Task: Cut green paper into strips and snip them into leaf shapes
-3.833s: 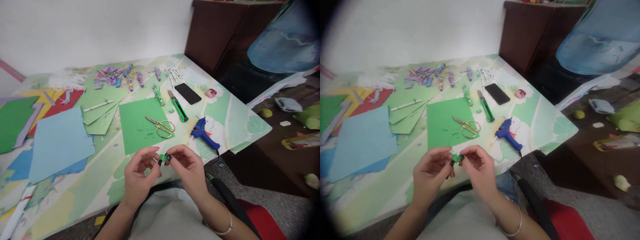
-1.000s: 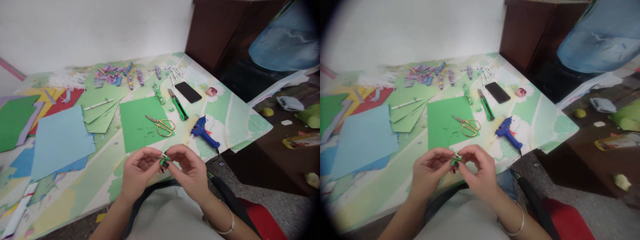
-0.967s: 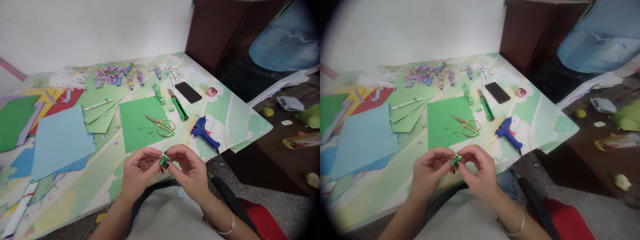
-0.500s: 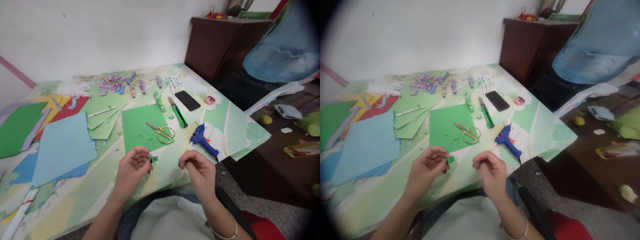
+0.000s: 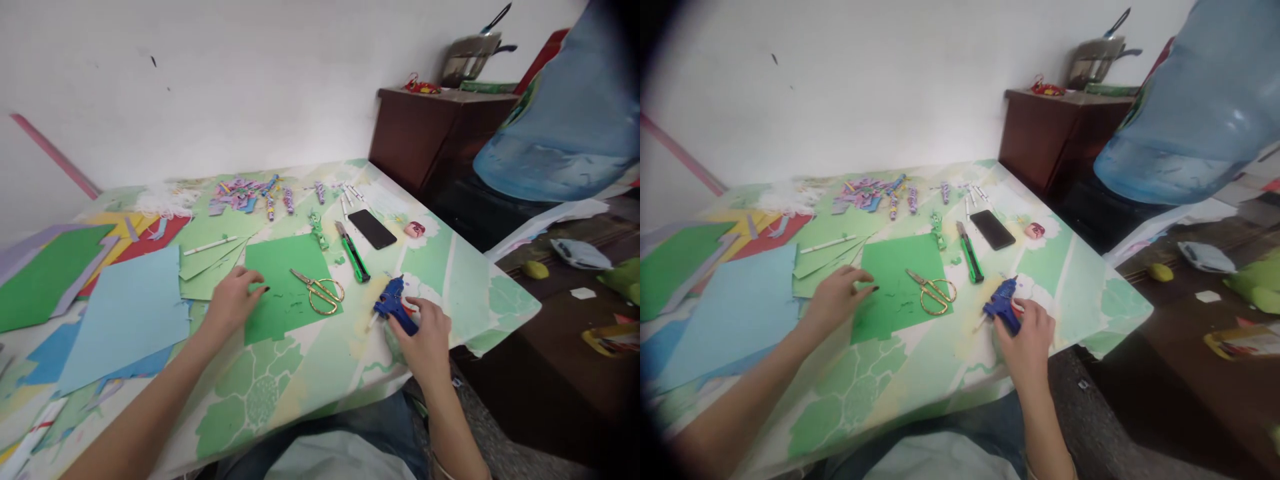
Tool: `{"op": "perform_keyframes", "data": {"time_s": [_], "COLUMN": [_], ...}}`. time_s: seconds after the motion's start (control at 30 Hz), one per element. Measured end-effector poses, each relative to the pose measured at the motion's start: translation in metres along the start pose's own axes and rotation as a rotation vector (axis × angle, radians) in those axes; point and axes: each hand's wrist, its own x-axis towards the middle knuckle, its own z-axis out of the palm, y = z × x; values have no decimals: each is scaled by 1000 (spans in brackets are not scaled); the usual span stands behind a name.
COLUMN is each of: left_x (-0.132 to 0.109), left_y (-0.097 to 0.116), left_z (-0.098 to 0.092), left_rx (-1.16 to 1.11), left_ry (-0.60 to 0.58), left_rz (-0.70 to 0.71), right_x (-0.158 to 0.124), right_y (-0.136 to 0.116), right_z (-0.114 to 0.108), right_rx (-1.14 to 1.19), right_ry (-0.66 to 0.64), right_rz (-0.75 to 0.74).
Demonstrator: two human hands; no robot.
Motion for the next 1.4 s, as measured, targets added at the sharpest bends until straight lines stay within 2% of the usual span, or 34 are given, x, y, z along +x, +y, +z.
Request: {"op": "perform_keyframes", "data": {"time_s": [0.07,0.13,0.23,0.33,0.43,0.53,0.67,0.83,0.93,1.07,1.13,1.2,1.4], "left_x": [20,42,74,96,104,105,88,26,-16,-54,-63,-69,-72], "left_y": [24,48,77,97,109,113,106,84,72,66,64,64,60], "left_z": [17,37,69,92,105,106,88,56,47,50,54,58,60], "left_rx": [-22,-46,-50,-65,-104,-166,-272,-444,-505,-452,-391,-337,-282], "left_ry": [-62,-136,-199,-232,-272,-313,-384,-499,-518,-468,-397,-337,-276], "left_rz": [86,138,133,86,36,3,-9,25,5,-65,-79,-82,-65], "right_x": [1,1,0,0,0,0,1,-6,-22,-52,-65,-76,-86], "right_y": [6,12,17,20,20,18,19,19,7,-18,-28,-35,-41], "right_z": [5,8,9,7,7,7,5,-7,-16,-19,-17,-14,-9], "right_rx": [-153,-214,-214,-196,-167,-116,15,317,511,657,781,830,726], "right_ry": [-80,-104,-118,-134,-136,-134,-109,-69,-166,-394,-555,-642,-606], "right_rz": [-8,0,1,-4,2,25,92,199,245,316,359,390,404]}}
